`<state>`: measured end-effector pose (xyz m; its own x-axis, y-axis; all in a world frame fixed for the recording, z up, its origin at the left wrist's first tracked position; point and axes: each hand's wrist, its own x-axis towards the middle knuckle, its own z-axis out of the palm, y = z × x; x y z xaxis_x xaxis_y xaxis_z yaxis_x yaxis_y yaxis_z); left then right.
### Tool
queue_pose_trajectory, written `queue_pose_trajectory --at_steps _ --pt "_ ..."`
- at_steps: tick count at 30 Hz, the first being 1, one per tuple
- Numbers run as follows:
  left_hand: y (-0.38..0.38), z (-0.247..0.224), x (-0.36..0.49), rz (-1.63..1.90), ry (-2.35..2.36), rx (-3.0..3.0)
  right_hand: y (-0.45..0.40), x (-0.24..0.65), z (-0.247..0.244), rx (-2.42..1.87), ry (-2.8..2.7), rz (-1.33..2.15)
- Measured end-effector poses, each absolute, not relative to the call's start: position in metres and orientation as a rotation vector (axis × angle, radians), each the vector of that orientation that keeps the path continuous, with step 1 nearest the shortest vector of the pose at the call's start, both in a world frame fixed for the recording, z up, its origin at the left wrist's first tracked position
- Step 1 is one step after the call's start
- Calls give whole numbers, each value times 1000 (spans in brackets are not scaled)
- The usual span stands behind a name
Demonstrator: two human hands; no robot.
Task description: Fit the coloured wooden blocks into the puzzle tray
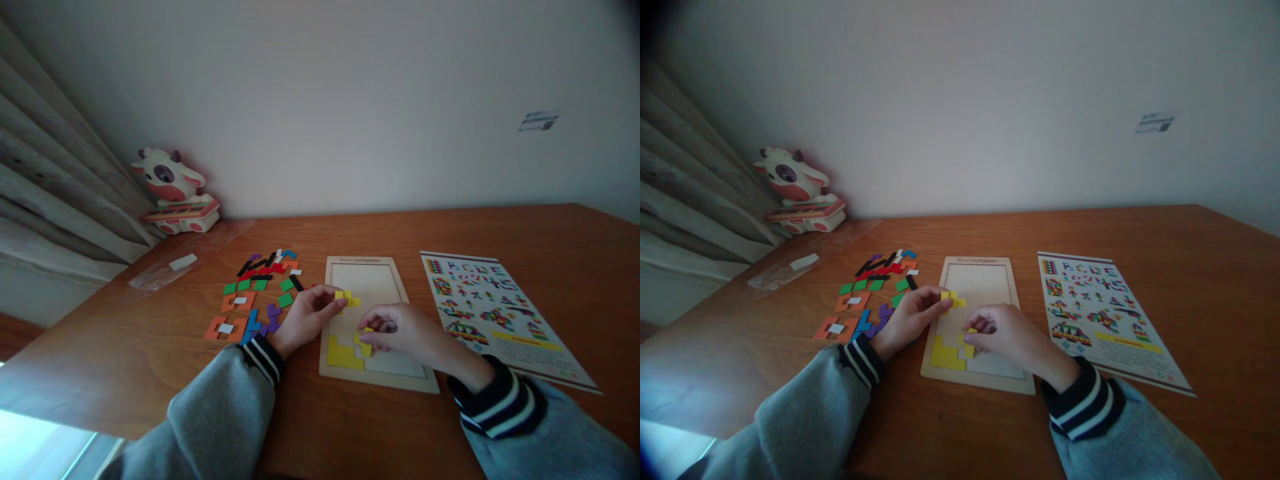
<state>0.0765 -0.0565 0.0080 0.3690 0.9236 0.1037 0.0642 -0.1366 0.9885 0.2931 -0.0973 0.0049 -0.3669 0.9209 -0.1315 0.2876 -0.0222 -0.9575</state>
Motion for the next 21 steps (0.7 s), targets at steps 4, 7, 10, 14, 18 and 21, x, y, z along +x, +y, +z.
queue_pose_trajectory --at_steps 4,7,10,14,18,21 --pt "-57 9 77 959 918 1527 -96 295 6 -1313 -1794 1314" --pt "-58 10 77 957 903 1526 -94 297 7 -1314 -1804 1328" --pt "-58 11 77 956 912 1528 -95 302 9 -1312 -1807 1365" --pt "-58 10 76 949 918 1512 -96 311 16 -1393 -1949 1283" --pt "-59 9 76 934 912 1497 -97 314 23 -1453 -2080 1192" --pt "-59 11 76 926 915 1513 -98 311 28 -1474 -2180 1143"
